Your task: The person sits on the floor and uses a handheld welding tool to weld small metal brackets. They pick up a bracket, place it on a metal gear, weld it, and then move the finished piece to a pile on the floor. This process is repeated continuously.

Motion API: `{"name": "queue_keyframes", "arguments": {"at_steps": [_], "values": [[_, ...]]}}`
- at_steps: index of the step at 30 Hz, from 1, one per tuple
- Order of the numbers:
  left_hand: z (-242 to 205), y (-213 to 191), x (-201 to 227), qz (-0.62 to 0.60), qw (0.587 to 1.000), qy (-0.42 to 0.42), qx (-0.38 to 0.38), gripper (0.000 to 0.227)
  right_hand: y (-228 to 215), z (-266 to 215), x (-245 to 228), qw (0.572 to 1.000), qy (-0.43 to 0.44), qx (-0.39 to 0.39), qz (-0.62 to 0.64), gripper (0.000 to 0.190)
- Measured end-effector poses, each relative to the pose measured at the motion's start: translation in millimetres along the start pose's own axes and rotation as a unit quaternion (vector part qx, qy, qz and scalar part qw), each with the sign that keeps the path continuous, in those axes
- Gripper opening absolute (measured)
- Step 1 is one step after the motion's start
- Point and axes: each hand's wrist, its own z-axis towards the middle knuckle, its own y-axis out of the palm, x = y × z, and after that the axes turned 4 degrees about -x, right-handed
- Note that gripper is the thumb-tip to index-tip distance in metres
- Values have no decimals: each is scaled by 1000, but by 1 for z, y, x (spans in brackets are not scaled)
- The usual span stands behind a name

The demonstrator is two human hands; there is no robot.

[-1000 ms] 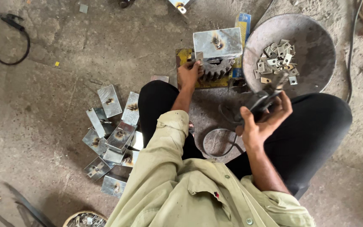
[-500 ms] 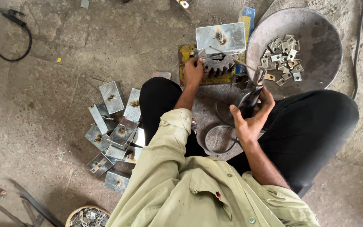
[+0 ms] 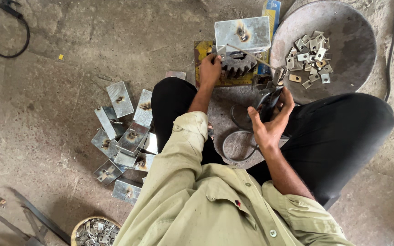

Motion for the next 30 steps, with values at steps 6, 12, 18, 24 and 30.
{"name": "queue_keyframes", "arguments": {"at_steps": [6,12,18,24,30], "values": [[-4,2,5,10,1000,-17,19,30,0,-2,2,1000,0,-2,8,97],[1,9,-6,23,999,-7,43,33,1,-1,2,1000,-6,2,11,97],[5,15,-18,21,998,-10,51,35,1,-1,2,1000,6,-3,14,97],[4,11,-10,34,998,5,55,35,2,-1,3,1000,5,-8,16,96],[-10,-2,17,-50,997,-66,-1,33,2,0,2,1000,-7,-4,1,95]]}}
